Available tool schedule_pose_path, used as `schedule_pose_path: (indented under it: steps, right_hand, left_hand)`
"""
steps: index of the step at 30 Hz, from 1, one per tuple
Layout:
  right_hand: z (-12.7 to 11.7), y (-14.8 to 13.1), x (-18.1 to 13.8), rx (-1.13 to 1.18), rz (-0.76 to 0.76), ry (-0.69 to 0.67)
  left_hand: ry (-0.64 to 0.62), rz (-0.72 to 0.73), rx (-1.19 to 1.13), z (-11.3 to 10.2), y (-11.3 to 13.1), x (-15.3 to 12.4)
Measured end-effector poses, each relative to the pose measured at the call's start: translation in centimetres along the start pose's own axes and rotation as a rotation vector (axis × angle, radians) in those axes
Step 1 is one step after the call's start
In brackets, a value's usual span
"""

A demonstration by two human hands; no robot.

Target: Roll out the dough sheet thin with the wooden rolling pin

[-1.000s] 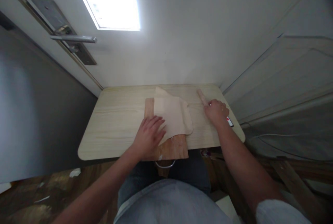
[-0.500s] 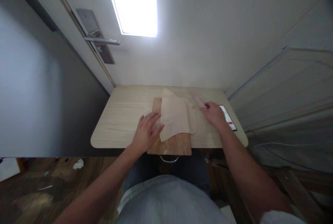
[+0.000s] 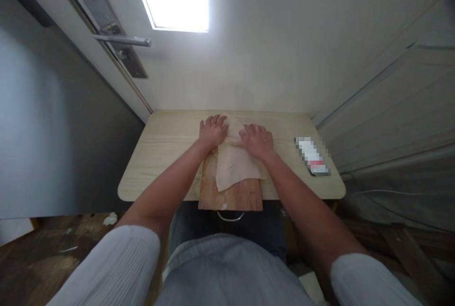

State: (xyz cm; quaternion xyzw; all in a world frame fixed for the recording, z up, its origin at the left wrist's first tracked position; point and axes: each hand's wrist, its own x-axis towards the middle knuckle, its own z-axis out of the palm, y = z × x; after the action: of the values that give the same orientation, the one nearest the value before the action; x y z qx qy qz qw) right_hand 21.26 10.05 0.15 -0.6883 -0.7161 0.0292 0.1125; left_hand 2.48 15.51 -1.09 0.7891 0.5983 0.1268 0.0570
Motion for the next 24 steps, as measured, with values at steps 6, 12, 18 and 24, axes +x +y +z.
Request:
schedule_pose_path:
  steps: [6, 12, 18, 24]
  right_hand:
    - [1.5, -0.5, -0.9, -0.025, 0.106, 0.04]
    - [1.8, -1.0, -7.0, -0.036, 0.075, 0.086]
    - [1.6, -1.1, -12.4, -0.053, 0.002, 0.091]
    - [0.3, -0.5, -8.2, -0.035, -0.024, 0.016]
  left_hand:
    - [0.003, -0.035, 0.053, -0.2, 0.8, -1.9]
    - [0.055, -0.006, 0.083, -0.7, 2.0, -7.4]
    - [0.032, 0.006, 0.086, -1.0, 2.4, -13.4]
    - [-0.081, -0.015, 0.104, -2.0, 2.2, -10.3]
